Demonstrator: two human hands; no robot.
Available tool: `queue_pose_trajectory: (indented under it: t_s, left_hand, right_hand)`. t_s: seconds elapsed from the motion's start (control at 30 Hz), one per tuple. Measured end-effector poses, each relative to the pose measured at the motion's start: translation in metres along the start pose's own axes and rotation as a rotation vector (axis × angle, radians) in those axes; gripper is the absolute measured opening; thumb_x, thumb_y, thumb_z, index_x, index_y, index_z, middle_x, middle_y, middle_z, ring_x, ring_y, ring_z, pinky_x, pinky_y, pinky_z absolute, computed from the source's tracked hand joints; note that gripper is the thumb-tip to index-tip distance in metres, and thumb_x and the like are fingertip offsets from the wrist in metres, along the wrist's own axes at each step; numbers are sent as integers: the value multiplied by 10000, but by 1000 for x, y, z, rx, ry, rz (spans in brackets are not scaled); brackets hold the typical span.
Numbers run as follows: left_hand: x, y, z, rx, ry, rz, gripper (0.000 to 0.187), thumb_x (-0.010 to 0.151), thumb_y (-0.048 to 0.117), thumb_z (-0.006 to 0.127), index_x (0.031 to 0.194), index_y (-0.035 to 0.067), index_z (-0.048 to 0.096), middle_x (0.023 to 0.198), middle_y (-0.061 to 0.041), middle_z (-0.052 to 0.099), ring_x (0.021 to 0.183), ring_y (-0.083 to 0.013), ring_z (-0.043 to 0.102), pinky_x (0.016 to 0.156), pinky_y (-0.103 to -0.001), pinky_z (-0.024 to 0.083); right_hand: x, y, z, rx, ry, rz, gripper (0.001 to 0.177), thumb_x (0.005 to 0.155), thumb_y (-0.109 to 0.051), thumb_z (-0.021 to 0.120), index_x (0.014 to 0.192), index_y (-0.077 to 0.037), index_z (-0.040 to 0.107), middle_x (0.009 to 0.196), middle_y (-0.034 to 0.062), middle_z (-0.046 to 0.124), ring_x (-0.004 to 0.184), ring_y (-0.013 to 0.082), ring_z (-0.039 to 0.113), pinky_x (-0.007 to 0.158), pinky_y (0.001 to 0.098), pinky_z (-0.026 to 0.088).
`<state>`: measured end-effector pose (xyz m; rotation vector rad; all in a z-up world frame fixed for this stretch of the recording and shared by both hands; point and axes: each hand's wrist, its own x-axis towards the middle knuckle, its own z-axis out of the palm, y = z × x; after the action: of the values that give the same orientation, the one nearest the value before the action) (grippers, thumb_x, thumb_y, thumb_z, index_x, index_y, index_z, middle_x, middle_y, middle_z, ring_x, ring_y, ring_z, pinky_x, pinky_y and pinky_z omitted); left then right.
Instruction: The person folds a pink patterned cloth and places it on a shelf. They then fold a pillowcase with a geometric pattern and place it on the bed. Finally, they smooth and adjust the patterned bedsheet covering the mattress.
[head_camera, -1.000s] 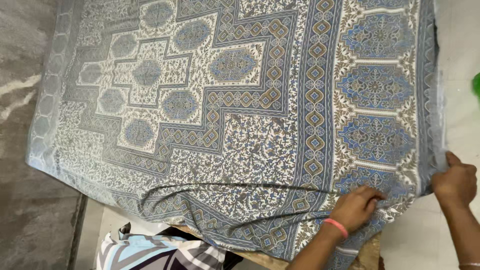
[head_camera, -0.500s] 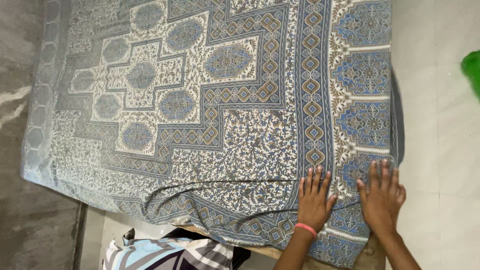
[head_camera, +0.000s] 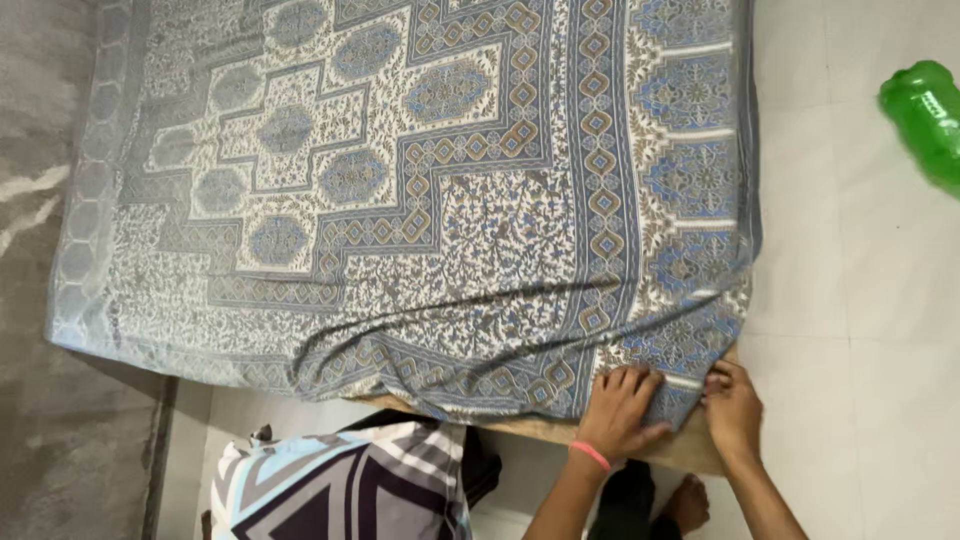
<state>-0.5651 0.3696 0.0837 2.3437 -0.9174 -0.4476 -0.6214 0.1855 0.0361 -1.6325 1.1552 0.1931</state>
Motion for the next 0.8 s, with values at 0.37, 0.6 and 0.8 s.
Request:
queue_pose_trajectory:
  t_s: [0.37,0.6,0.8]
  left_hand:
    - [5,31,12,-513,21,-163,386,1044,301,562,1330,43,592,1254,-204,667,1143,-432,634,953,-491,510]
    - [-28,39,-2,-654,-120,-138,509,1042,422,568,1412,73,579,1357,-189,631,1211,-397,624,1011,-455,494]
    - [-93,-12,-35,-154,53,147,797,829,476,739,1476,87,485,1509,-131,512,1461,-320,446,1209,-529,370]
  right_hand:
    - [58,74,17,820,-249,112,285,1054,-166,470,1262,-34,614,1104,69,707,951,181,696,825,344,591]
    - [60,131,8,546,-150,-50,399,1142,-363,399,1255,-56,627,1131,102,688,950,215,663,826,384,563]
    - [21,171,-4,309,250,96,404,1105,-380,455,1328,-85,616,1244,140,603,1097,266,580,933,430,498]
